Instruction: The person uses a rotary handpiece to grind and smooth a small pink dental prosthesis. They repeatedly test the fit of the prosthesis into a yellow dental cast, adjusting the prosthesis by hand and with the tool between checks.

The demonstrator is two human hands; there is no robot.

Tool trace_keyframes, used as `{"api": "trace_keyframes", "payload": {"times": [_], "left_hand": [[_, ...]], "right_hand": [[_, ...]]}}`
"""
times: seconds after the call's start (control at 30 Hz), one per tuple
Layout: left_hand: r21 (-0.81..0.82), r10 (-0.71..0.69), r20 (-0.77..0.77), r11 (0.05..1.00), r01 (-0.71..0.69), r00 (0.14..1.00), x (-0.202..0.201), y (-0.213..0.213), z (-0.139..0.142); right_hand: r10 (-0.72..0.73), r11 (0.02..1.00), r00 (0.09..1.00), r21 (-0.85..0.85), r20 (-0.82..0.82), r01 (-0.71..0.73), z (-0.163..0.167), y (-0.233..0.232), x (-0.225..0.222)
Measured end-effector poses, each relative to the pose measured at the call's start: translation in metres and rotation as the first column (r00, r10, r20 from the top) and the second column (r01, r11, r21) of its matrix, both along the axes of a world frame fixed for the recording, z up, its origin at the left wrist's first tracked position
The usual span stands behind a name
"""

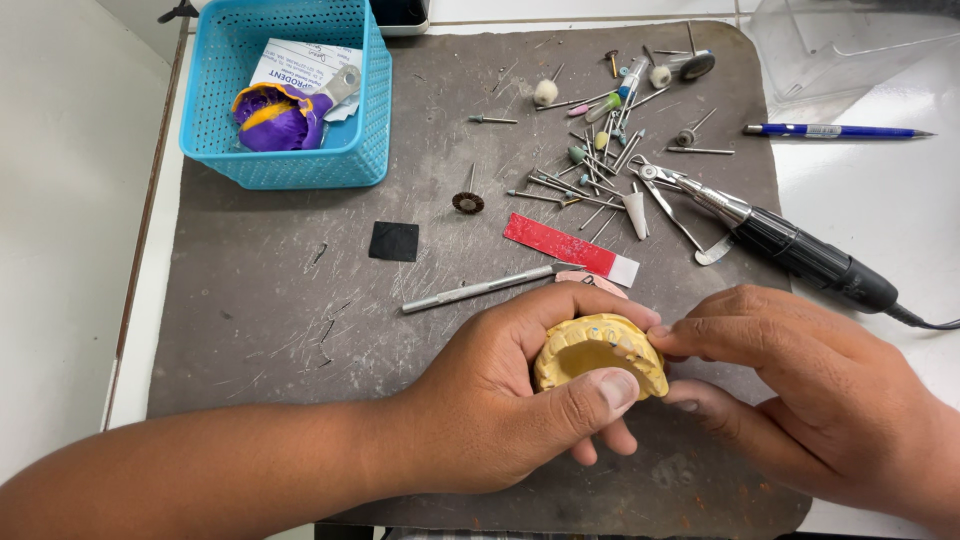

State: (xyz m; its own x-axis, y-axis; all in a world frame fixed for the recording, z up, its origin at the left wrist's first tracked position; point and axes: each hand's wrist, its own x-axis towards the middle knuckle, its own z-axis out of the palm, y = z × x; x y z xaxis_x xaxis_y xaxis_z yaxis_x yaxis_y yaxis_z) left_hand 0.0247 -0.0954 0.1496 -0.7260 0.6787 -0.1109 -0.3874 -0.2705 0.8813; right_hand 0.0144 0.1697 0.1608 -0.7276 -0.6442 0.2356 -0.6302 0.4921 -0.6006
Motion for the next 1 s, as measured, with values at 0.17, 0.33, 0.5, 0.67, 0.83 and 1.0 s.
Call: {"api": "trace_keyframes", "payload": {"times": [0.17, 0.33, 0.5, 0.67, 0.83, 1.0], "left_hand": [[-0.027, -0.027, -0.141, 0.999, 0.023, 0.99, -0.001, -0.003, 0.0], [-0.028, -0.042, -0.34, 0.999, 0.035, 0.939, -0.002, -0.006, 0.005], [-0.11, -0.109, -0.322, 0.991, 0.077, 0.94, -0.006, -0.008, 0.011], [-0.074, -0.126, -0.34, 0.991, 0.108, 0.932, -0.008, -0.008, 0.014], [-0.178, -0.185, -0.295, 0.975, 0.136, 0.937, -0.009, -0.008, 0.011], [-0.16, -0.1, -0.399, 0.986, 0.038, 0.911, -0.005, -0.007, 0.004]], "right_hand": [[-0.039, 0.999, 0.999, -0.029, 0.02, 0.039, -0.002, 0.0, 0.002], [-0.026, 0.999, 0.999, -0.034, -0.026, 0.025, 0.002, 0.001, 0.001], [-0.006, 1.0, 0.998, -0.018, -0.066, 0.005, 0.006, 0.001, 0.002], [0.007, 1.0, 0.99, -0.02, -0.142, -0.01, 0.008, -0.001, 0.002], [0.001, 1.0, 0.985, -0.009, -0.17, -0.002, 0.011, -0.003, 0.002], [-0.019, 1.0, 0.978, -0.023, -0.206, 0.015, 0.011, -0.008, 0.003]]}}
